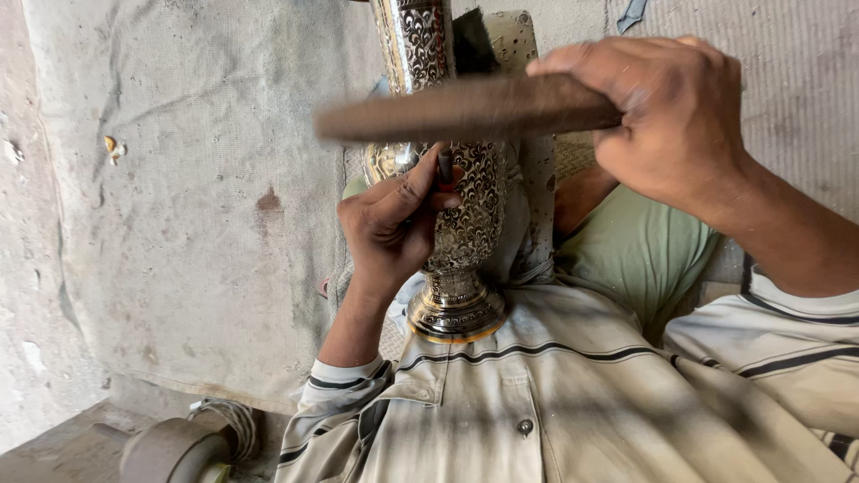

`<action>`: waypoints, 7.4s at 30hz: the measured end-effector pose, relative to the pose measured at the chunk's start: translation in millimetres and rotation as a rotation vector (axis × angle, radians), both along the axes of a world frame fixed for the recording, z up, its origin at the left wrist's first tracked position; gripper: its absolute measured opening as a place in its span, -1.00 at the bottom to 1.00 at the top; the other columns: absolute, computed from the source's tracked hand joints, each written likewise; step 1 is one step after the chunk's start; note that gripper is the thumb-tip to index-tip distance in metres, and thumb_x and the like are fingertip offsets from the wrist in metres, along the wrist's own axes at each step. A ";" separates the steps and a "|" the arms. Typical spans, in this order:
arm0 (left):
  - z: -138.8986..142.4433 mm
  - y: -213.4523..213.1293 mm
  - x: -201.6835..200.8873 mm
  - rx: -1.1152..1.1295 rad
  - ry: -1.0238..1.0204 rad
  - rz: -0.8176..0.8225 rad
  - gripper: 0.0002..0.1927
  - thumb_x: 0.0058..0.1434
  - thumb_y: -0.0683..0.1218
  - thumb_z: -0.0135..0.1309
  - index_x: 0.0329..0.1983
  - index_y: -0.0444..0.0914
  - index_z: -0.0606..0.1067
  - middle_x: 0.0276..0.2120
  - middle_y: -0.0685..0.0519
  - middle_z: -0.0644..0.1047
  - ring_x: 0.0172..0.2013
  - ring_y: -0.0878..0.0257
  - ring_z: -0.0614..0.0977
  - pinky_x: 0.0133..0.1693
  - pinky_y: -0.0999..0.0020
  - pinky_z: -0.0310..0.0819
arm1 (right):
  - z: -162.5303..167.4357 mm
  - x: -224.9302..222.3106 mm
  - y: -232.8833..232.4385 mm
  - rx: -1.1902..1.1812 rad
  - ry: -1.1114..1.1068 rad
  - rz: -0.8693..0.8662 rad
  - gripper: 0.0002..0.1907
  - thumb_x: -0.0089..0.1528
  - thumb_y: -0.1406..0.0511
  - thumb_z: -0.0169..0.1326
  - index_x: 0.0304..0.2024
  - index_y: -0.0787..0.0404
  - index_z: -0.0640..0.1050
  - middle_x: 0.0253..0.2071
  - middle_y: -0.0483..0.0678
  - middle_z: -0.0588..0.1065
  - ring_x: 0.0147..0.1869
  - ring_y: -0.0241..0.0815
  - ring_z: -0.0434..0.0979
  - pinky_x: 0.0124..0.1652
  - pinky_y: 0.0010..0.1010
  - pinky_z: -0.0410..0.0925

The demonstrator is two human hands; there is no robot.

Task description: The person sits on the floor with an engraved brass vase held between their feet and works on its decorated surface. They hold a small punch against the vase with one hand and repeatedly strike it with a wooden mallet held in the other hand, repositioning the punch to work different spots on the pattern.

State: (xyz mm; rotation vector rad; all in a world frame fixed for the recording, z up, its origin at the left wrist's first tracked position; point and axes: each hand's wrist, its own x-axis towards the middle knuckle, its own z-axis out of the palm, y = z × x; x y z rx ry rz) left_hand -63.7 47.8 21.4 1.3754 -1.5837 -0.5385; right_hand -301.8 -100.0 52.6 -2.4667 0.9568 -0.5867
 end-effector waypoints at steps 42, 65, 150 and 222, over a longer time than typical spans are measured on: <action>-2.3 6.4 17.9 0.095 0.122 -0.062 -0.38 0.19 -0.56 -0.06 0.23 -0.22 0.53 -0.16 -0.06 0.69 -0.17 0.33 0.74 -0.03 0.44 0.68 | -29.1 4.8 19.2 0.120 -0.383 -0.037 -0.70 0.16 0.46 0.22 -0.08 0.17 0.48 -0.35 -0.10 0.52 -0.28 -0.13 0.60 -0.30 -0.28 0.37; -1.3 3.7 16.7 0.072 0.222 -0.118 -0.34 0.25 -0.60 -0.07 0.26 -0.15 0.53 -0.04 -0.07 0.67 -0.15 0.33 0.73 -0.01 0.45 0.69 | -19.7 4.7 20.6 -0.233 -0.193 -0.079 -0.78 0.12 0.50 0.21 -0.22 0.17 0.55 -0.51 -0.13 0.52 -0.45 -0.14 0.54 -0.41 -0.19 0.28; -10.3 5.7 13.2 -0.025 0.165 0.090 -0.31 0.16 -0.57 -0.07 0.30 -0.21 0.47 -0.11 -0.11 0.67 -0.15 0.28 0.73 0.05 0.35 0.66 | 1.0 23.7 -0.6 0.093 -0.366 0.011 -0.73 0.13 0.47 0.21 -0.13 0.20 0.50 -0.37 -0.02 0.54 -0.29 0.03 0.62 -0.27 -0.13 0.37; -8.9 -7.1 19.5 -0.022 0.180 0.041 -0.39 0.27 -0.54 0.01 0.29 -0.19 0.50 -0.17 -0.04 0.69 -0.16 0.31 0.72 -0.01 0.41 0.68 | 6.8 24.7 -9.8 -0.104 -0.126 0.036 -0.67 0.11 0.50 0.19 -0.10 0.11 0.55 -0.35 -0.05 0.57 -0.24 0.02 0.64 -0.20 -0.05 0.40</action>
